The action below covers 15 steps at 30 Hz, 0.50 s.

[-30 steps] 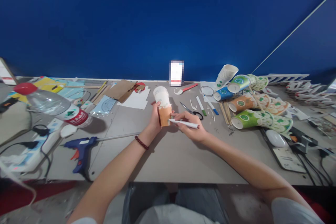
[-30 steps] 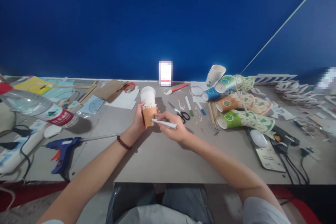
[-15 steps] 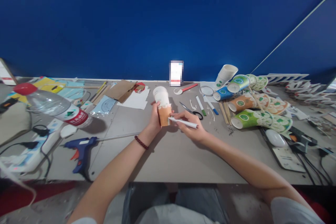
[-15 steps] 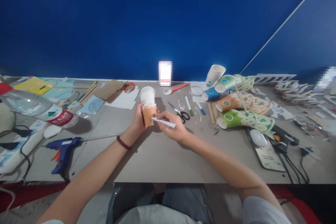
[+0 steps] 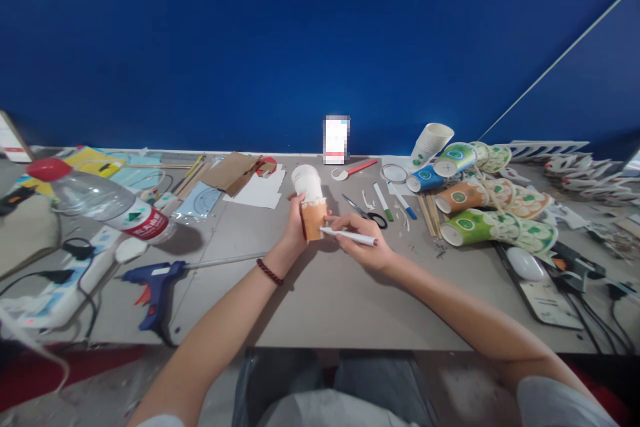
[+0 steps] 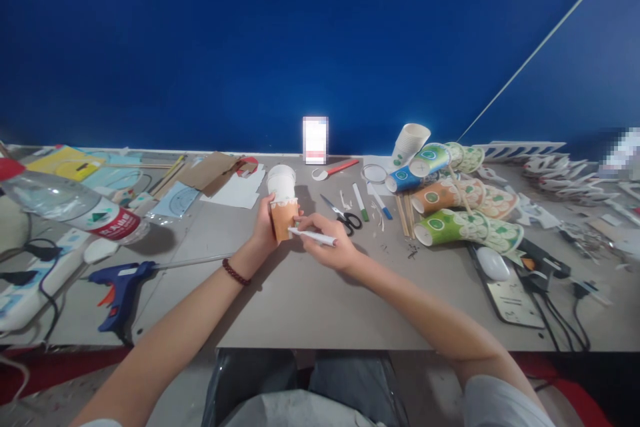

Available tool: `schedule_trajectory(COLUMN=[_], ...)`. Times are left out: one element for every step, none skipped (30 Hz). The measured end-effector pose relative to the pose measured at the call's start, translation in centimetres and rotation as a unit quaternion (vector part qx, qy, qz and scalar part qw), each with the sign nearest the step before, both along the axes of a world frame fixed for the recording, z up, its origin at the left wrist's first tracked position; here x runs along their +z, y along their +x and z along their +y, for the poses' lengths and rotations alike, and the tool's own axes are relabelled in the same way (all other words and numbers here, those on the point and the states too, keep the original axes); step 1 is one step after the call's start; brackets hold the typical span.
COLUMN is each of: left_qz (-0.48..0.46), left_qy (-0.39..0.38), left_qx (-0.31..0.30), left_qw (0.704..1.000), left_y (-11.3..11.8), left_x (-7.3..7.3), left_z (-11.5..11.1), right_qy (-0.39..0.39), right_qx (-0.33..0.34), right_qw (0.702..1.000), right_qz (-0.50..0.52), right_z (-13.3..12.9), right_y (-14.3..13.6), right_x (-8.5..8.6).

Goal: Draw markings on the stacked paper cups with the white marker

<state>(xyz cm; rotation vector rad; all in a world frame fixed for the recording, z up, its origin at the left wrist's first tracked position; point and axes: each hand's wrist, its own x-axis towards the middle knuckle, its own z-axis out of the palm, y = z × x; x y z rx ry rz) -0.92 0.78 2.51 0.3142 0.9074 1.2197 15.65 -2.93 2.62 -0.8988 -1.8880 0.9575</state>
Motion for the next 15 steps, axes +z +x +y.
schedule_trajectory(left_qz=[-0.001, -0.001, -0.002, -0.003, -0.004, -0.005, -0.005, -0.005, -0.005, -0.004, -0.005, -0.005, -0.007, -0.008, -0.009], left_qy=[0.002, 0.005, 0.007, 0.009, 0.007, 0.004, 0.0, -0.003, -0.004, -0.002, 0.0, 0.003, 0.005, 0.005, 0.004], left_qx=[0.002, 0.003, 0.002, -0.001, -0.004, -0.006, -0.005, -0.004, -0.003, -0.001, -0.001, 0.0, 0.0, -0.002, -0.004], left_qw=[1.0, 1.0, 1.0, 1.0, 1.0, 1.0, 1.0, 1.0, 1.0, 1.0, 1.0, 1.0, 1.0, 1.0, 1.0], left_y=[0.0, -0.01, -0.02, -0.03, -0.04, -0.05, -0.05, -0.06, -0.07, -0.08, -0.09, -0.09, -0.1, -0.11, -0.12], left_x=[-0.02, -0.04, -0.07, -0.09, -0.12, -0.15, -0.18, -0.22, -0.27, -0.32, -0.37, -0.41, -0.43, -0.44, -0.43], left_z=[0.01, 0.03, 0.04, 0.06, 0.07, 0.09, 0.11, 0.13, 0.15, 0.16, 0.17, 0.17, 0.16, 0.16, 0.15], right_qy=[0.001, 0.003, 0.006, 0.009, 0.011, 0.012, 0.012, 0.011, 0.01, 0.009, 0.008, 0.006, 0.003, 0.0, -0.002], right_qx=[0.005, 0.009, 0.011, 0.008, 0.003, -0.004, -0.008, -0.007, -0.001, 0.008, 0.017, 0.024, 0.025, 0.02, 0.011], right_qw=[1.0, 1.0, 1.0, 1.0, 1.0, 1.0, 1.0, 1.0, 1.0, 1.0, 1.0, 1.0, 1.0, 1.0, 1.0], right_qz=[0.002, 0.005, 0.007, 0.007, 0.005, 0.003, 0.002, 0.003, 0.004, 0.005, 0.004, 0.003, 0.003, 0.007, 0.014], right_z=[-0.01, -0.01, 0.0, 0.0, 0.0, 0.0, -0.01, -0.02, -0.04, -0.05, -0.06, -0.06, -0.06, -0.04, -0.02], right_y=[-0.02, -0.03, -0.04, -0.05, -0.06, -0.06, -0.06, -0.05, -0.03, -0.01, 0.01, 0.02, 0.02, 0.0, -0.02], right_x=[-0.06, -0.13, -0.19, -0.24, -0.27, -0.27, -0.23, -0.17, -0.1, -0.03, 0.02, 0.02, -0.02, -0.1, -0.2])
